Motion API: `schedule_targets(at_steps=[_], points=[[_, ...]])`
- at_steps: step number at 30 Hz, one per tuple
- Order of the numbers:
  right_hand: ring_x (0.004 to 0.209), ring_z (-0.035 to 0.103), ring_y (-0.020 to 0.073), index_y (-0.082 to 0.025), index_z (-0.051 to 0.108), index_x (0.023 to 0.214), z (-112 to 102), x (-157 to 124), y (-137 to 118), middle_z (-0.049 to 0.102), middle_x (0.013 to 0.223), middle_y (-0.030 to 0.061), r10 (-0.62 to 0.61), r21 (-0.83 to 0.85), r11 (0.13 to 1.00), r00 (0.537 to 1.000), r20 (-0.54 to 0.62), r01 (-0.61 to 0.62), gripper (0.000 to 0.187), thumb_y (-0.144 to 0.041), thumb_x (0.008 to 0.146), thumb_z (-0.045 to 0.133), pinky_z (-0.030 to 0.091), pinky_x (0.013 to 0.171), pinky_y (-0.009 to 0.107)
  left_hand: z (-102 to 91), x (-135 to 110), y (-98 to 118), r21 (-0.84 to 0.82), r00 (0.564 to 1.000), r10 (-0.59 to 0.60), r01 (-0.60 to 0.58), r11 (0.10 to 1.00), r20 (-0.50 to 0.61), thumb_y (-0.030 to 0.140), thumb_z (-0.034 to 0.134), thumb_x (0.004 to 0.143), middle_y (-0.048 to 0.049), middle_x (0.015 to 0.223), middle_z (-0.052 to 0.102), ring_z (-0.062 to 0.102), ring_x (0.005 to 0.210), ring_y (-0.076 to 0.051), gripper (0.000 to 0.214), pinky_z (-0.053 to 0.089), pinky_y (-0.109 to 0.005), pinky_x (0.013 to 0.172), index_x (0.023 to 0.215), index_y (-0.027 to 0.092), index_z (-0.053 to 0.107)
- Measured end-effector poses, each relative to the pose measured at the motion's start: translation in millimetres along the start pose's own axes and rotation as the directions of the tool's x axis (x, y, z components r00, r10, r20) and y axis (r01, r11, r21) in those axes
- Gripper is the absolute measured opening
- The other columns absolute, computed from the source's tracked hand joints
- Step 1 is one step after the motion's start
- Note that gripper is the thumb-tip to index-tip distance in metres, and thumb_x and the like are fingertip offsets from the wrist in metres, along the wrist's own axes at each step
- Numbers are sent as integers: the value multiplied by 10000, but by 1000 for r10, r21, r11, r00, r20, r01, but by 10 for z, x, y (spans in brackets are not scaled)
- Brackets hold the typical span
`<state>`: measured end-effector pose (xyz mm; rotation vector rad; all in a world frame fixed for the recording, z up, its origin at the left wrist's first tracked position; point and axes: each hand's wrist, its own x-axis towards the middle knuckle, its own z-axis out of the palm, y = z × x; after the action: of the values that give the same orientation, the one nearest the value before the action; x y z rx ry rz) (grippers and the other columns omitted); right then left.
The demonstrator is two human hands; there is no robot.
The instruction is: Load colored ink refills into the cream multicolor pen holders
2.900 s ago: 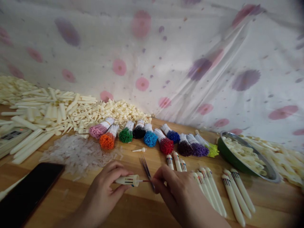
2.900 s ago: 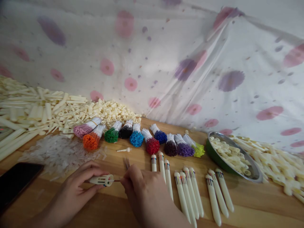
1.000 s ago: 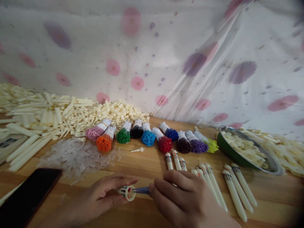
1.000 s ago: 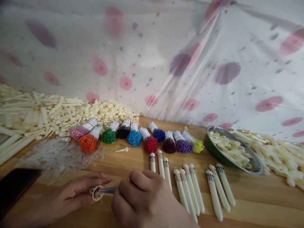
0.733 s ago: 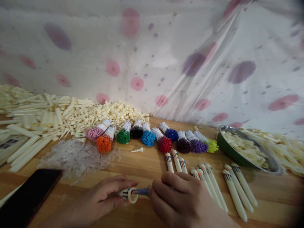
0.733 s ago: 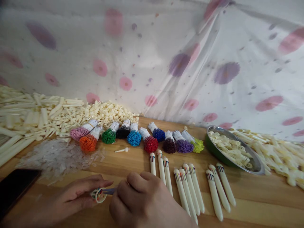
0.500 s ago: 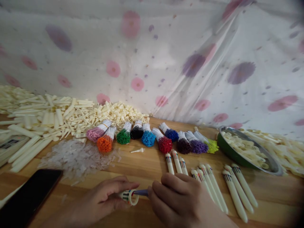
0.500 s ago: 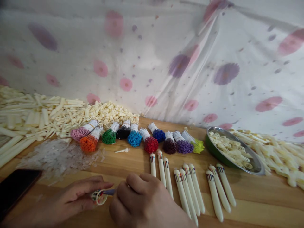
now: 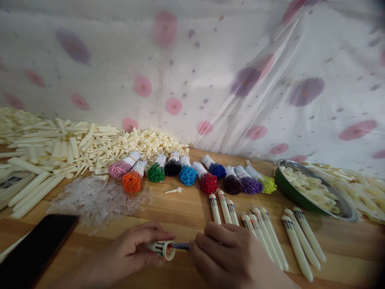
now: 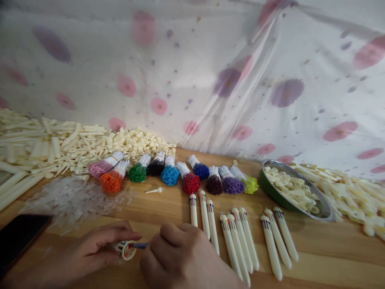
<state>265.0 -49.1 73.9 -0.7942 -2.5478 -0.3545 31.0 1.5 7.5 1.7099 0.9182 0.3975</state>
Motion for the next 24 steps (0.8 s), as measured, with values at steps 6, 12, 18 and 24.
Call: schedule_targets(at_steps=[6, 12, 18, 24], points=[[534, 415, 128, -149, 538, 658, 28, 12, -57, 533, 582, 12, 190, 159, 967, 979, 73, -200, 348, -87, 923, 320, 298, 451, 275, 67, 59, 1, -65, 988, 92, -101, 993, -122, 106, 721, 634, 29, 858, 664, 620, 851, -166, 289, 468, -226, 751, 831, 318, 736], [535, 428, 126, -150, 544, 681, 83, -17, -62, 532, 567, 7, 252, 210, 944, 967, 40, -255, 287, -36, 865, 355, 307, 469, 260, 116, 15, -20, 5, 968, 147, -149, 989, -204, 68, 641, 705, 17, 917, 612, 610, 861, -155, 348, 510, -199, 665, 904, 347, 700], [565, 448, 136, -128, 583, 807, 111, -15, -38, 554, 604, 27, 197, 264, 945, 980, 6, -192, 255, -90, 916, 356, 335, 486, 257, 100, -4, -32, 219, 923, 308, -260, 941, -230, 56, 579, 758, 0, 935, 618, 621, 875, -157, 402, 538, -243, 727, 1005, 360, 668], [594, 487, 147, -110, 595, 872, 57, -5, -21, 590, 643, 50, 156, 204, 967, 988, -13, -150, 261, -106, 940, 343, 379, 510, 263, 62, -8, 26, 287, 907, 335, -259, 922, -257, 77, 591, 758, -19, 931, 625, 622, 882, -168, 337, 535, -271, 766, 993, 303, 681]])
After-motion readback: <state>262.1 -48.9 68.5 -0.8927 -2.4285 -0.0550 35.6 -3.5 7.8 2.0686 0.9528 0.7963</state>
